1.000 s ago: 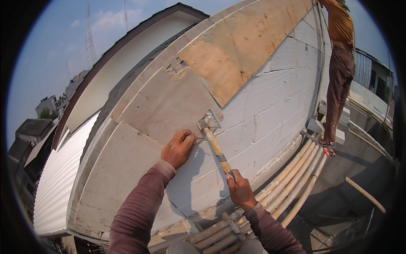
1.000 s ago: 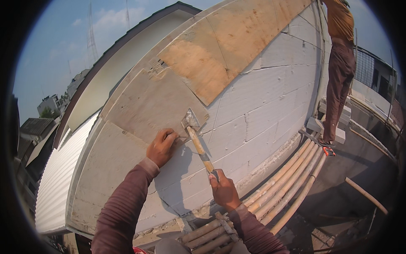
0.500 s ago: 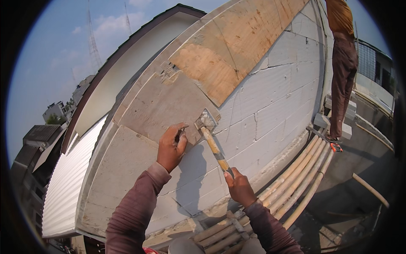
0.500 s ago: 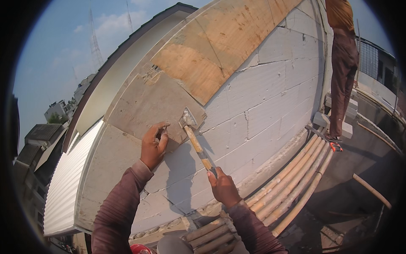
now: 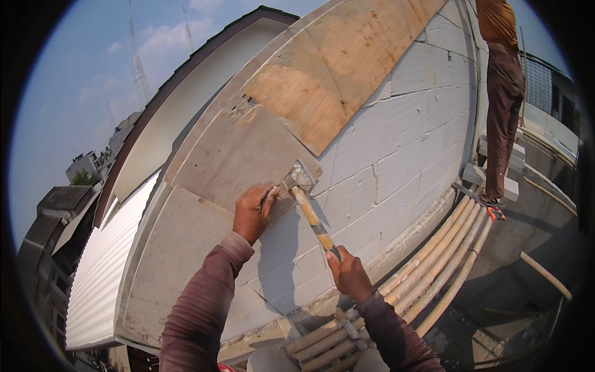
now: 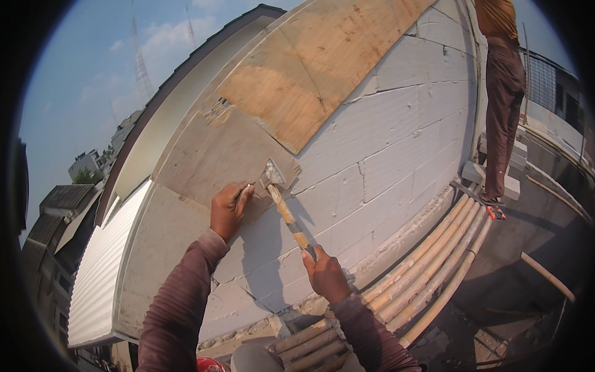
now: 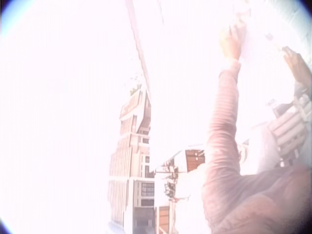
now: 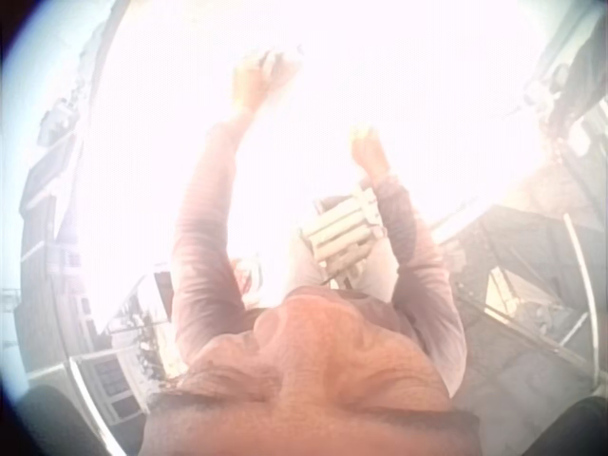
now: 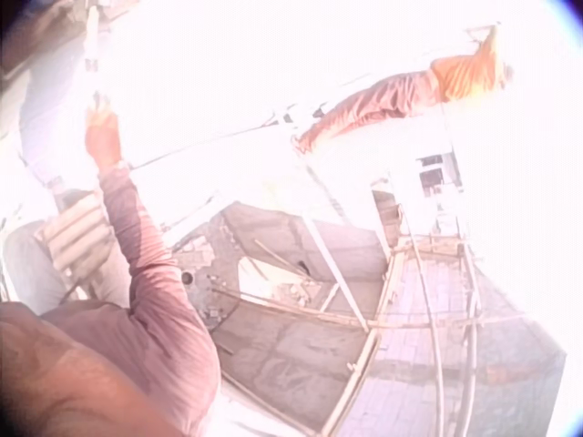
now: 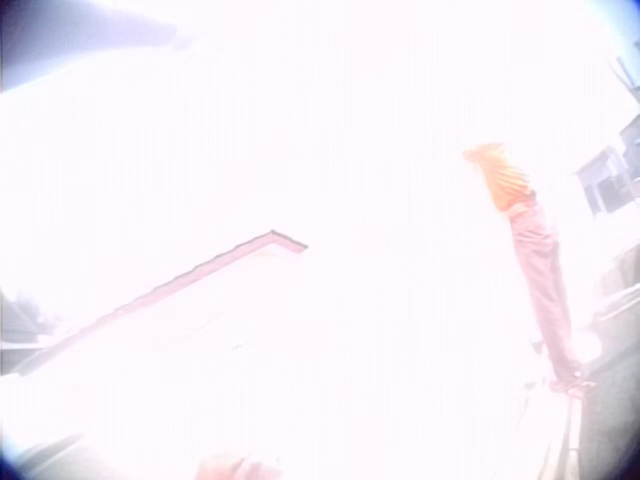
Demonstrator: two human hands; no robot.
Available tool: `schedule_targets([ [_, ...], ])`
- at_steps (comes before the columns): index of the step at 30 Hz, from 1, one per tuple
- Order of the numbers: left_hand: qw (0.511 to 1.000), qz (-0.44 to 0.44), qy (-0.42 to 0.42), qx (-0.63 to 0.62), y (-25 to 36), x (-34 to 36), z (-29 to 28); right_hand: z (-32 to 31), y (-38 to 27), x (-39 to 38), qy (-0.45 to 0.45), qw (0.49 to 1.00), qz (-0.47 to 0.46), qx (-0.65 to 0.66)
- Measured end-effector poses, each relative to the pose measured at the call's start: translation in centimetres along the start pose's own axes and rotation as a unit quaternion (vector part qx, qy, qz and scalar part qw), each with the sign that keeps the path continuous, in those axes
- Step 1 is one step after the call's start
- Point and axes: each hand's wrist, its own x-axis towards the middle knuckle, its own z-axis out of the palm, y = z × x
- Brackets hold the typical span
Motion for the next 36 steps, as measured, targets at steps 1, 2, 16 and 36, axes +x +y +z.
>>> schedule_targets([
  [1, 0.999, 0.023, 0.008, 0.027, -0.5, 0.1, 0.3, 0.0, -0.1, 0.0, -0.003, 1.000, -0.003, 0.001],
  [2, 0.997, 0.046, 0.016, 0.054, -0.9, 0.3, 0.5, -0.2, -0.3, 0.1, -0.010, 1.000, 0.006, 0.006],
  [16, 0.992, 0.088, 0.067, 0.053, -2.0, -0.3, 2.0, 0.1, -0.3, 0.4, -0.013, 0.998, -0.036, -0.042],
  [36, 0.988, 0.115, 0.061, 0.081, -2.4, -0.6, 2.0, 3.9, 1.2, 0.0, 0.063, 0.997, -0.046, 0.010],
])
